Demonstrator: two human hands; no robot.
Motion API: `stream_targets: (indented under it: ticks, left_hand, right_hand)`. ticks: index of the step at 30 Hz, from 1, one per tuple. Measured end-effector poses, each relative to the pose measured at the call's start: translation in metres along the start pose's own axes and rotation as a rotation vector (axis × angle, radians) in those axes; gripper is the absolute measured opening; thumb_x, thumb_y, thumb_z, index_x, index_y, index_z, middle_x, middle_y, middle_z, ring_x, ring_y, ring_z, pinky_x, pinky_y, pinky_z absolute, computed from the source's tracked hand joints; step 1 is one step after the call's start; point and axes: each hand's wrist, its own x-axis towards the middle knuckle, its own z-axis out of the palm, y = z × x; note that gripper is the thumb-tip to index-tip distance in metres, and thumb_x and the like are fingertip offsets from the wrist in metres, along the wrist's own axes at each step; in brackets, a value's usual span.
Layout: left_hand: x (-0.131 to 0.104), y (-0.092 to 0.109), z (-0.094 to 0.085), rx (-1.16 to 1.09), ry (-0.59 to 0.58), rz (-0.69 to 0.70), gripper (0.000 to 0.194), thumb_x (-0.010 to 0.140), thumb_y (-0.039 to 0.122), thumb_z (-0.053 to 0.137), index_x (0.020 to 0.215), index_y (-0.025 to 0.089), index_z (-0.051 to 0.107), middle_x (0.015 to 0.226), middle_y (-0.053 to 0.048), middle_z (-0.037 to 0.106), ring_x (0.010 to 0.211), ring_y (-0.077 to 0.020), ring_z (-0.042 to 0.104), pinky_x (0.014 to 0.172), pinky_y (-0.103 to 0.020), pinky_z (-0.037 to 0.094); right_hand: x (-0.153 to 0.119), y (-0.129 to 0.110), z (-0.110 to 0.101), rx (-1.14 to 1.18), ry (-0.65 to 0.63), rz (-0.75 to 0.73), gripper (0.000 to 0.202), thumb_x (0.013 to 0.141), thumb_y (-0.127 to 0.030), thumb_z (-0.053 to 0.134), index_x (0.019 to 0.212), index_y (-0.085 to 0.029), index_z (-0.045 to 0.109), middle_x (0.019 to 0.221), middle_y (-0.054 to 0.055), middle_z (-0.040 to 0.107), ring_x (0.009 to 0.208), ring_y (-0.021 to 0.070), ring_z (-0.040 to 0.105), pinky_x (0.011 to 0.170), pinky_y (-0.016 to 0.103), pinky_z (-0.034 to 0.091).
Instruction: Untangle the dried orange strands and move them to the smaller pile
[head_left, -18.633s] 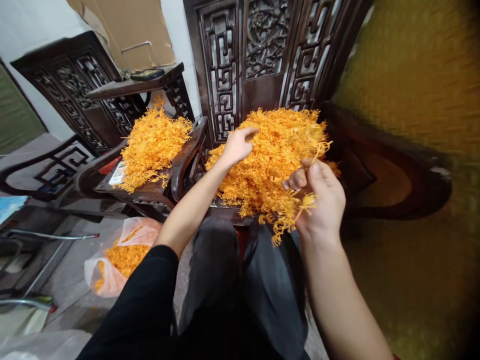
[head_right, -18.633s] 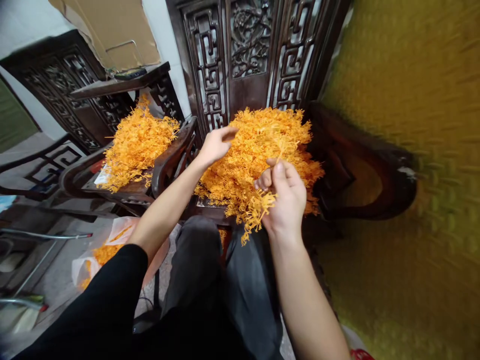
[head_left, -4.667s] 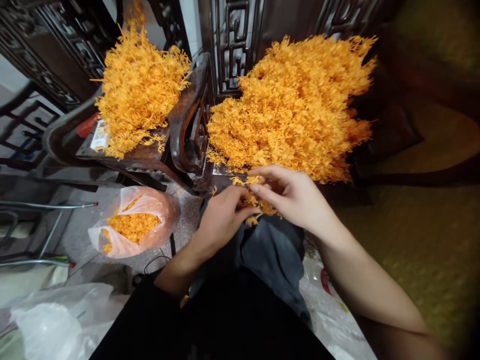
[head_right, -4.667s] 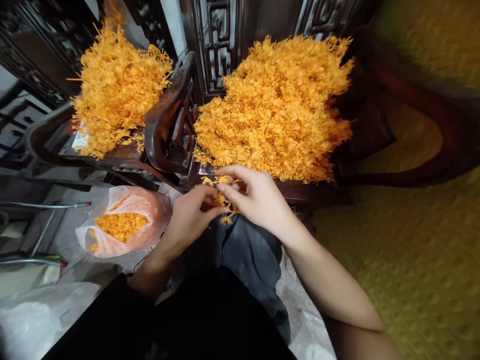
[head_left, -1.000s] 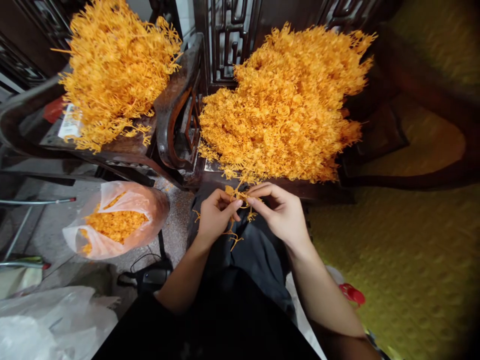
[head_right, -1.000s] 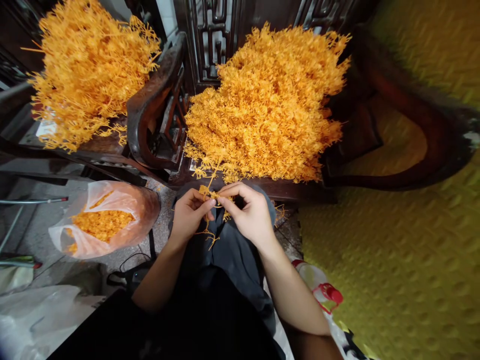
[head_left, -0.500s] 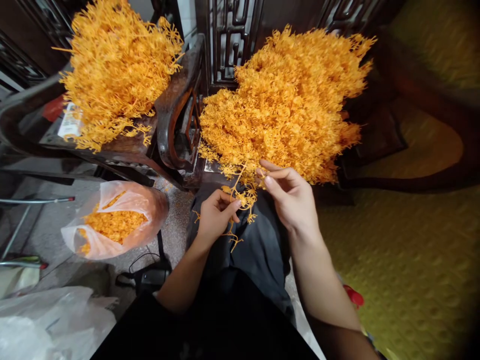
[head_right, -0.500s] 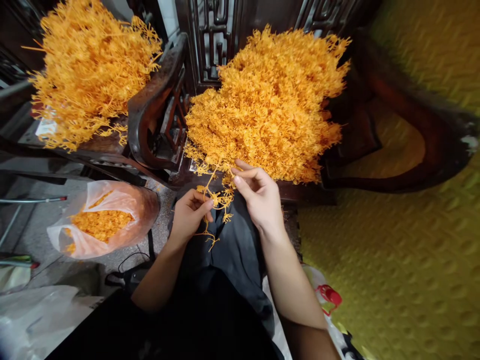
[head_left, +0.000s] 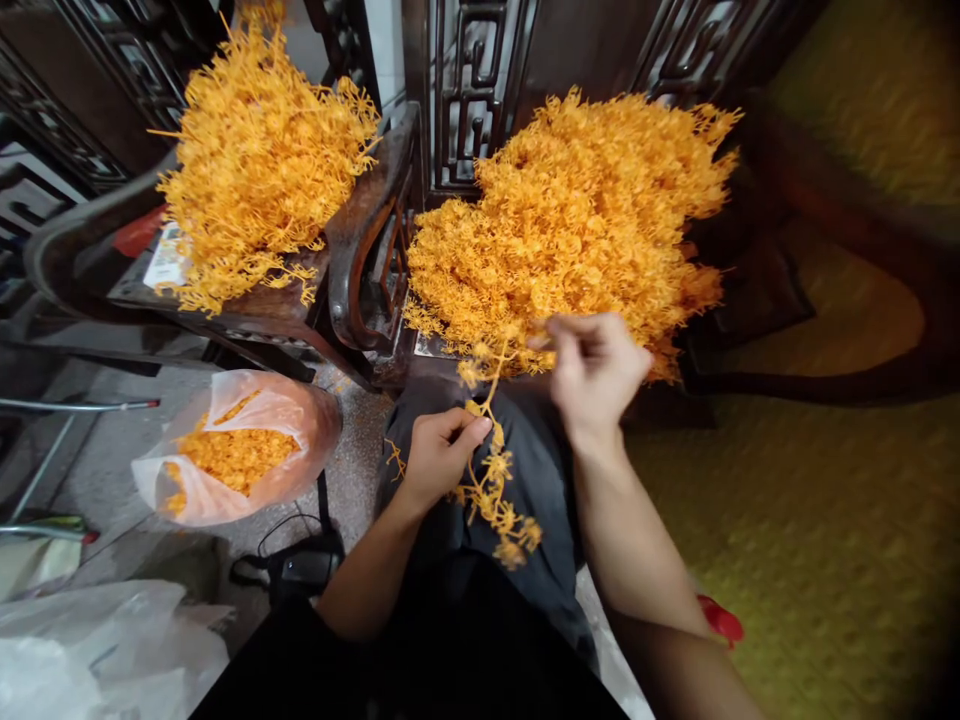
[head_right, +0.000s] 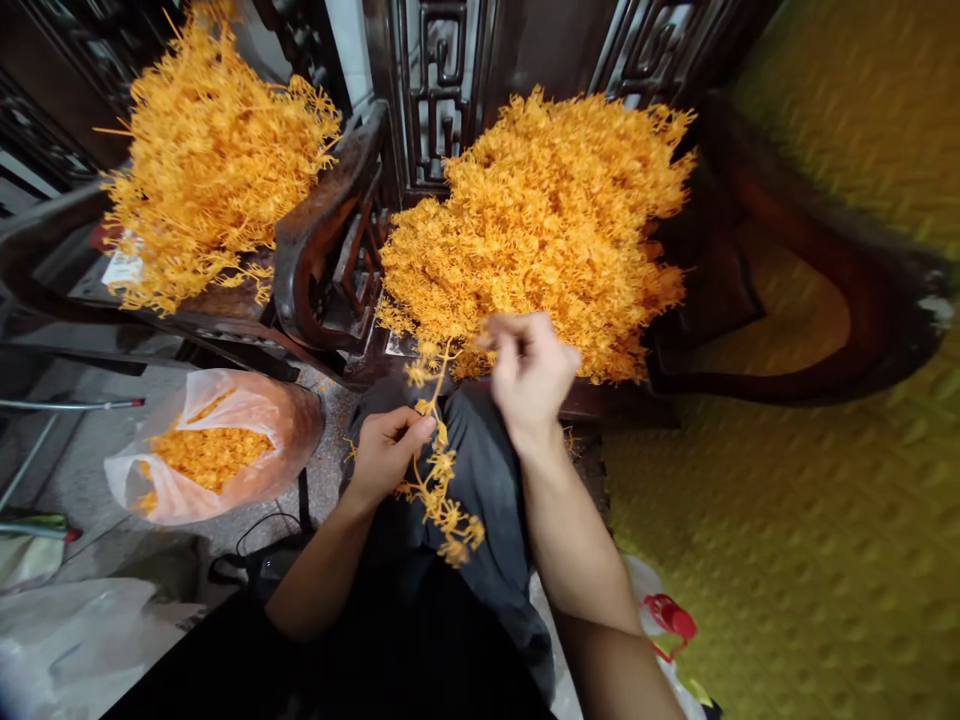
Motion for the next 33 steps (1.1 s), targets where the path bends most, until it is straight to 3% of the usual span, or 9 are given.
stream_targets:
  ticks: [3, 7, 12, 15, 19, 24, 26, 30, 33]
  left_hand:
    - [-0.003, -0.001, 0.001, 0.047, 0.047, 0.074, 0.043, 0.094, 0.039, 0.065, 0.059, 0.016, 0.061, 0.050, 0.004, 0.052, 0.049, -0.0065, 0.043, 0.052, -0.022, 0.032]
    - [-0.003, -0.003, 0.009, 0.111, 0.137, 0.152, 0.038, 0.095, 0.033, 0.065, 0.061, 0.016, 0.064, 0.054, 0.003, 0.058, 0.051, -0.0070, 0.049, 0.055, -0.022, 0.036]
    - [-0.003, -0.006, 0.018, 0.146, 0.201, 0.256, 0.037, 0.095, 0.029, 0.066, 0.060, 0.017, 0.062, 0.053, 0.003, 0.058, 0.049, -0.0068, 0.048, 0.053, -0.021, 0.037]
    - [-0.004, -0.008, 0.018, 0.174, 0.211, 0.292, 0.035, 0.095, 0.028, 0.066, 0.062, 0.017, 0.063, 0.055, 0.003, 0.058, 0.049, -0.0065, 0.049, 0.054, -0.021, 0.037]
    - [-0.006, -0.009, 0.017, 0.184, 0.227, 0.314, 0.036, 0.096, 0.027, 0.065, 0.062, 0.017, 0.061, 0.054, 0.003, 0.056, 0.050, -0.0066, 0.049, 0.054, -0.021, 0.037]
    - [-0.006, -0.009, 0.018, 0.165, 0.198, 0.258, 0.039, 0.098, 0.032, 0.063, 0.061, 0.019, 0.062, 0.057, 0.001, 0.057, 0.052, -0.0090, 0.050, 0.057, -0.024, 0.039]
    - [-0.006, -0.011, 0.018, 0.176, 0.165, 0.253, 0.039, 0.098, 0.034, 0.062, 0.062, 0.019, 0.063, 0.057, 0.001, 0.057, 0.053, -0.0095, 0.050, 0.058, -0.025, 0.039]
    - [-0.008, -0.014, 0.015, 0.201, 0.146, 0.287, 0.043, 0.098, 0.035, 0.060, 0.058, 0.020, 0.061, 0.053, 0.001, 0.053, 0.050, -0.0096, 0.048, 0.055, -0.026, 0.036]
    - [-0.009, -0.014, 0.012, 0.199, 0.103, 0.273, 0.041, 0.098, 0.034, 0.060, 0.060, 0.020, 0.064, 0.054, 0.000, 0.057, 0.051, -0.0099, 0.051, 0.056, -0.025, 0.037]
  right_hand:
    - [0.028, 0.013, -0.013, 0.145, 0.166, 0.021, 0.021, 0.095, -0.040, 0.068, 0.101, -0.022, 0.060, 0.088, 0.002, 0.070, 0.077, 0.0171, 0.073, 0.070, 0.034, 0.062]
    - [0.024, 0.013, -0.012, 0.259, -0.145, 0.153, 0.015, 0.091, -0.035, 0.066, 0.101, -0.023, 0.067, 0.101, 0.005, 0.070, 0.075, 0.0132, 0.066, 0.062, 0.028, 0.055]
    - [-0.007, 0.009, 0.003, 0.240, -0.212, 0.372, 0.037, 0.096, -0.052, 0.049, 0.091, -0.022, 0.070, 0.077, 0.001, 0.054, 0.055, 0.0106, 0.042, 0.051, 0.026, 0.035]
    - [-0.006, 0.011, 0.006, 0.071, -0.441, 0.399, 0.055, 0.091, -0.072, 0.056, 0.098, -0.020, 0.072, 0.080, 0.003, 0.060, 0.063, 0.0127, 0.048, 0.058, 0.028, 0.038]
    - [0.003, 0.012, 0.002, -0.114, -0.533, 0.357, 0.060, 0.085, -0.075, 0.066, 0.099, -0.016, 0.072, 0.092, 0.006, 0.069, 0.077, 0.0162, 0.057, 0.072, 0.030, 0.045]
    - [-0.002, 0.011, -0.002, 0.066, -0.707, 0.500, 0.060, 0.084, -0.076, 0.067, 0.070, -0.019, 0.056, 0.062, -0.002, 0.048, 0.057, 0.0102, 0.039, 0.053, 0.025, 0.032]
    - [-0.001, 0.015, 0.001, 0.137, -0.588, 0.477, 0.057, 0.080, -0.072, 0.074, 0.070, -0.019, 0.056, 0.058, -0.004, 0.040, 0.052, 0.0087, 0.032, 0.049, 0.024, 0.025]
    - [0.026, 0.031, 0.002, 0.174, -0.027, 0.320, 0.056, 0.082, -0.076, 0.067, 0.078, -0.020, 0.059, 0.057, -0.005, 0.041, 0.049, 0.0086, 0.031, 0.047, 0.023, 0.024]
    - [0.045, 0.037, -0.003, 0.258, -0.012, 0.315, 0.053, 0.081, -0.072, 0.070, 0.090, -0.021, 0.061, 0.072, -0.002, 0.058, 0.053, 0.0082, 0.041, 0.049, 0.021, 0.031]
